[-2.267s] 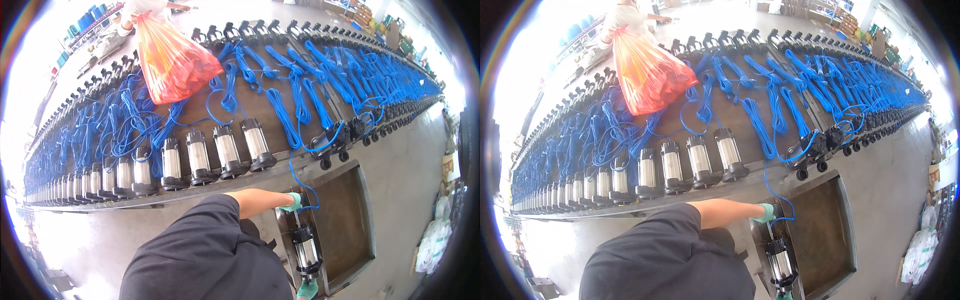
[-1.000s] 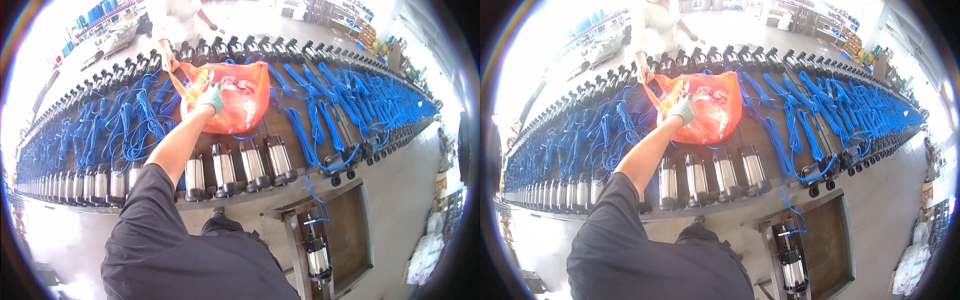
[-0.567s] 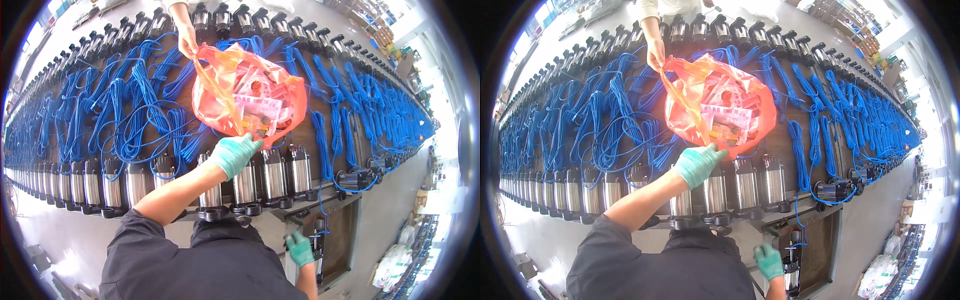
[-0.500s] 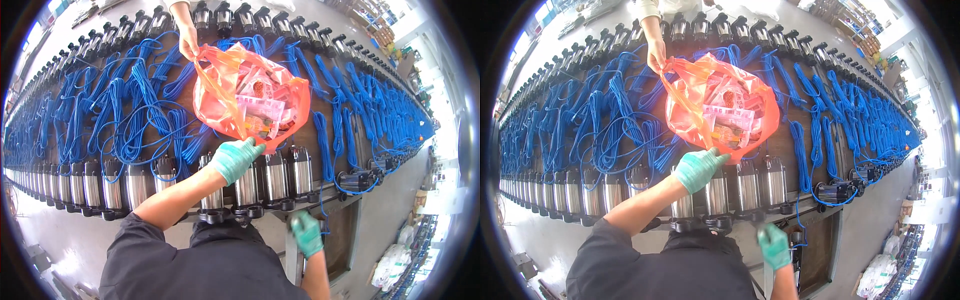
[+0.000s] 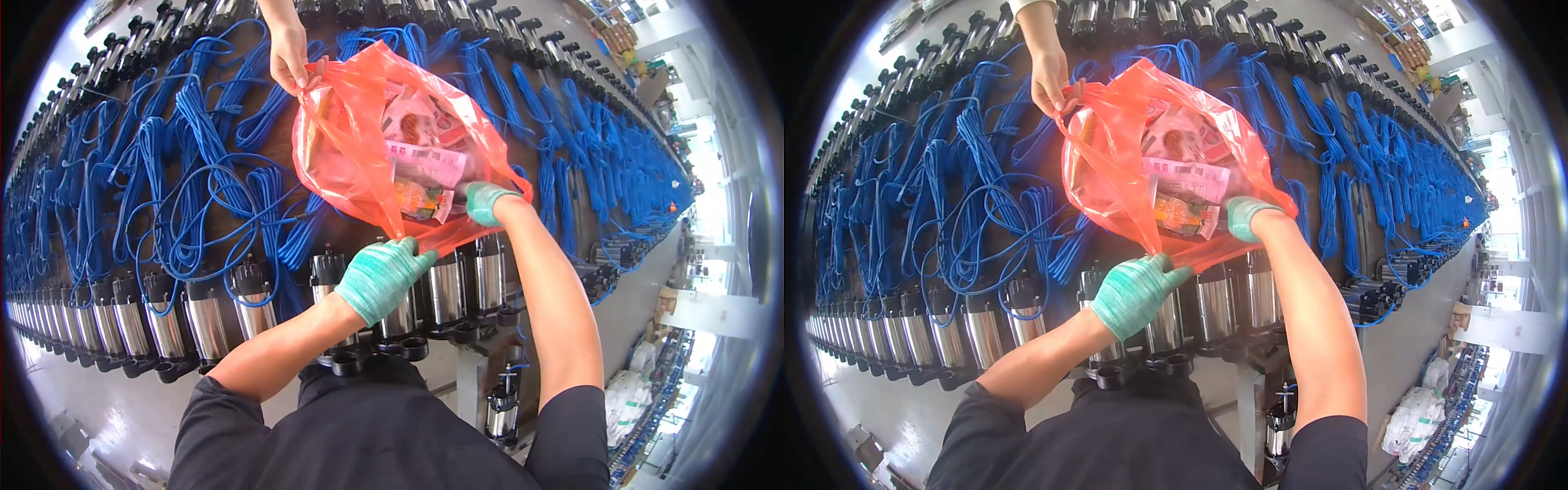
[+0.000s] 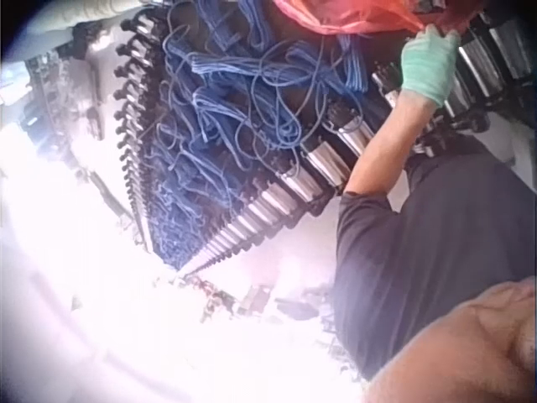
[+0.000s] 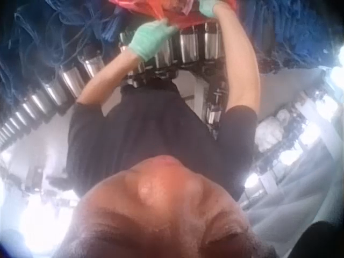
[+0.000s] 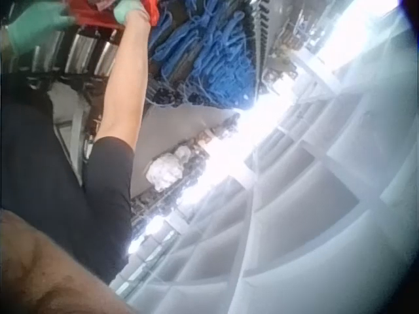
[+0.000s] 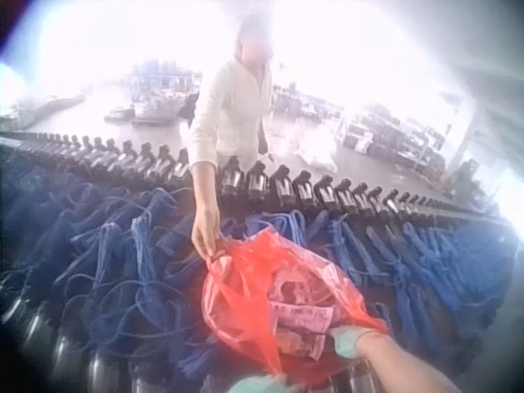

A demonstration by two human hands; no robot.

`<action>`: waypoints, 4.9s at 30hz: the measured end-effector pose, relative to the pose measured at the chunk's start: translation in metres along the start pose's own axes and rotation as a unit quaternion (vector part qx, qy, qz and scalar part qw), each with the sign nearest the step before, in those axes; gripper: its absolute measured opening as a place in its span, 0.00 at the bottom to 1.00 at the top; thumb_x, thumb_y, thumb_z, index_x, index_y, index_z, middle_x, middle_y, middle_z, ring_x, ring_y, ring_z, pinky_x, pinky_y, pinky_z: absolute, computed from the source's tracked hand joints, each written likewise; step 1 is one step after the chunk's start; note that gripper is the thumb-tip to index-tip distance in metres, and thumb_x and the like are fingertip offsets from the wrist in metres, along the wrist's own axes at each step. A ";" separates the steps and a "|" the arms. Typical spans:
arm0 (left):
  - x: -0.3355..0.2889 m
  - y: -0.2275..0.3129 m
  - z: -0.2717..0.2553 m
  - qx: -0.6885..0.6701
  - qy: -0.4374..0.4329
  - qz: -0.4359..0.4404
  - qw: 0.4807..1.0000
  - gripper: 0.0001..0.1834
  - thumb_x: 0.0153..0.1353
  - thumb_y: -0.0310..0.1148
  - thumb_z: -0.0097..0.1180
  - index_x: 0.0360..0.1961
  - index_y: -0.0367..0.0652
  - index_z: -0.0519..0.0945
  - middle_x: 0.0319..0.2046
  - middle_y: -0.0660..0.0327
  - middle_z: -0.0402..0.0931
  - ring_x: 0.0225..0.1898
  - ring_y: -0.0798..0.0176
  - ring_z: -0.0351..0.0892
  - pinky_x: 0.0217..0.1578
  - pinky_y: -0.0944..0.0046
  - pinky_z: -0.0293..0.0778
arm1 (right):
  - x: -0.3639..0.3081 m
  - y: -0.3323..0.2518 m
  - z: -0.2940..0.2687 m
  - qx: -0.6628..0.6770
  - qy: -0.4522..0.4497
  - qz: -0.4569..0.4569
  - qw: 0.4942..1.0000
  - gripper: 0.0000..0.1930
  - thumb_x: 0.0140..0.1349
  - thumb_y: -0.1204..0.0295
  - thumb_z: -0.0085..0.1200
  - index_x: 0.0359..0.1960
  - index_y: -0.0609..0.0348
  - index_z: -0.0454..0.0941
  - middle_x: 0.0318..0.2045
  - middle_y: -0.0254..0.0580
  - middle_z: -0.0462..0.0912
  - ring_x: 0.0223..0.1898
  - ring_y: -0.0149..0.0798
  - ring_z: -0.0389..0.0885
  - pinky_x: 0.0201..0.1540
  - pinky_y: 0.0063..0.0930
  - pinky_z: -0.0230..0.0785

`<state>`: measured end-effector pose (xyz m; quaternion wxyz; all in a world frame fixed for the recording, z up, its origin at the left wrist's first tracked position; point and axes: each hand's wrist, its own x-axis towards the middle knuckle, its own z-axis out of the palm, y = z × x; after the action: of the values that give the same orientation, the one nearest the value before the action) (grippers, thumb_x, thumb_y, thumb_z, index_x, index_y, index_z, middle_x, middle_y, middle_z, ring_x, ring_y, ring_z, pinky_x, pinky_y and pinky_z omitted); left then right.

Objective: The person immerses water pumps into a metal tank filled with water to perform testing, then lifts them out and places them back onto a row of pumps. The person also handles a small package from a red bag.

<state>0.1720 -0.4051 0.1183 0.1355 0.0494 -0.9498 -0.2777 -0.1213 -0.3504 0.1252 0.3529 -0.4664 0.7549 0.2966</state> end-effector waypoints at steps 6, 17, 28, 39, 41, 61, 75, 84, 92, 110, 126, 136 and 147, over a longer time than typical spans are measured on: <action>0.004 -0.006 0.005 -0.039 -0.036 -0.026 0.998 0.20 0.53 0.25 0.58 0.50 0.48 0.82 0.36 0.54 0.79 0.34 0.45 0.83 0.34 0.49 0.78 | -0.010 0.018 0.009 0.190 0.201 -0.018 0.961 0.34 0.65 0.77 0.44 0.75 0.51 0.58 0.65 0.63 0.72 0.63 0.60 0.75 0.65 0.45 0.66; 0.003 -0.011 0.011 -0.056 -0.063 -0.028 0.996 0.21 0.54 0.22 0.56 0.51 0.48 0.82 0.35 0.51 0.78 0.35 0.43 0.82 0.35 0.48 0.78 | 0.003 -0.066 0.014 0.254 0.159 -0.186 0.936 0.24 0.67 0.78 0.43 0.66 0.55 0.72 0.58 0.53 0.80 0.57 0.53 0.79 0.61 0.39 0.69; 0.010 -0.005 0.016 -0.056 -0.060 -0.034 0.996 0.23 0.53 0.24 0.59 0.53 0.48 0.81 0.36 0.52 0.77 0.34 0.45 0.82 0.35 0.49 0.78 | 0.066 0.013 0.061 0.503 0.110 0.071 0.855 0.27 0.59 0.66 0.64 0.60 0.60 0.74 0.60 0.58 0.77 0.63 0.54 0.74 0.62 0.38 0.70; -0.001 0.000 0.014 -0.106 -0.020 -0.071 0.992 0.28 0.55 0.25 0.59 0.59 0.44 0.76 0.48 0.49 0.78 0.42 0.43 0.83 0.41 0.49 0.80 | 0.037 -0.002 0.063 0.394 0.218 0.095 0.888 0.44 0.53 0.65 0.70 0.72 0.58 0.63 0.70 0.55 0.68 0.73 0.54 0.63 0.74 0.38 0.57; -0.006 0.002 0.012 -0.122 -0.001 -0.082 0.989 0.28 0.54 0.24 0.60 0.59 0.43 0.77 0.51 0.47 0.78 0.44 0.41 0.83 0.42 0.49 0.80 | 0.050 -0.002 0.071 0.315 0.273 0.112 0.902 0.37 0.59 0.67 0.64 0.71 0.58 0.65 0.66 0.56 0.73 0.69 0.56 0.69 0.70 0.40 0.62; -0.156 0.024 -0.022 -0.299 0.118 -0.293 0.900 0.26 0.57 0.17 0.61 0.58 0.39 0.75 0.56 0.53 0.75 0.38 0.61 0.83 0.39 0.65 0.81 | 0.044 0.006 0.048 0.317 0.240 0.070 0.915 0.33 0.61 0.65 0.59 0.69 0.54 0.65 0.58 0.62 0.78 0.61 0.61 0.76 0.64 0.43 0.68; -0.158 0.035 0.005 -0.353 0.089 -0.268 0.892 0.24 0.58 0.17 0.61 0.57 0.38 0.77 0.55 0.54 0.76 0.38 0.62 0.83 0.41 0.63 0.81 | 0.044 0.021 0.017 0.265 0.272 -0.012 0.925 0.17 0.69 0.74 0.48 0.58 0.58 0.77 0.49 0.60 0.84 0.53 0.56 0.82 0.54 0.43 0.73; -0.159 0.034 0.007 -0.333 0.108 -0.265 0.899 0.24 0.59 0.18 0.61 0.58 0.39 0.77 0.55 0.54 0.76 0.37 0.63 0.82 0.39 0.65 0.79 | -0.143 0.021 -0.051 0.133 0.581 -0.065 0.801 0.10 0.66 0.73 0.58 0.46 0.60 0.83 0.36 0.49 0.86 0.36 0.46 0.86 0.40 0.39 0.76; -0.139 0.036 0.002 -0.315 0.073 -0.246 0.914 0.23 0.60 0.20 0.61 0.58 0.43 0.77 0.53 0.55 0.77 0.35 0.60 0.82 0.38 0.62 0.79 | -0.280 0.009 -0.085 0.389 0.634 -0.040 0.667 0.09 0.67 0.67 0.64 0.45 0.56 0.84 0.28 0.26 0.82 0.22 0.19 0.75 0.22 0.15 0.63; -0.094 0.096 0.032 -0.193 -0.024 -0.276 0.941 0.19 0.63 0.25 0.60 0.57 0.41 0.78 0.47 0.54 0.79 0.40 0.58 0.84 0.42 0.60 0.79 | -0.151 0.091 0.123 0.339 0.410 0.019 0.847 0.10 0.66 0.70 0.54 0.44 0.61 0.83 0.38 0.58 0.86 0.43 0.60 0.84 0.49 0.46 0.75; -0.091 0.124 0.033 -0.205 0.067 -0.319 0.923 0.20 0.64 0.24 0.60 0.57 0.40 0.78 0.45 0.57 0.79 0.39 0.64 0.81 0.41 0.64 0.77 | -0.129 0.044 0.121 0.465 0.438 -0.135 0.757 0.16 0.66 0.78 0.58 0.55 0.59 0.78 0.40 0.48 0.87 0.38 0.42 0.86 0.45 0.33 0.77; -0.051 0.114 0.050 -0.560 -0.146 -0.256 0.774 0.28 0.75 0.50 0.50 0.63 0.37 0.73 0.52 0.55 0.81 0.45 0.64 0.82 0.48 0.62 0.79 | -0.254 -0.031 0.249 0.750 0.493 -0.165 0.409 0.15 0.62 0.72 0.69 0.46 0.55 0.75 0.35 0.31 0.80 0.29 0.26 0.80 0.31 0.20 0.74; -0.047 0.180 0.088 -0.771 -0.307 -0.216 0.514 0.43 0.63 0.49 0.67 0.72 0.41 0.61 0.58 0.56 0.76 0.56 0.59 0.80 0.55 0.56 0.78 | -0.332 -0.106 0.331 0.554 0.568 -0.072 0.605 0.14 0.61 0.82 0.66 0.43 0.57 0.74 0.39 0.42 0.82 0.37 0.34 0.85 0.38 0.29 0.79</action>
<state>0.1891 -0.2002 0.1336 -0.2440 0.0403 -0.3049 -0.9197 0.1645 0.0296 0.1910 0.0648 -0.3093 0.7874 -0.5293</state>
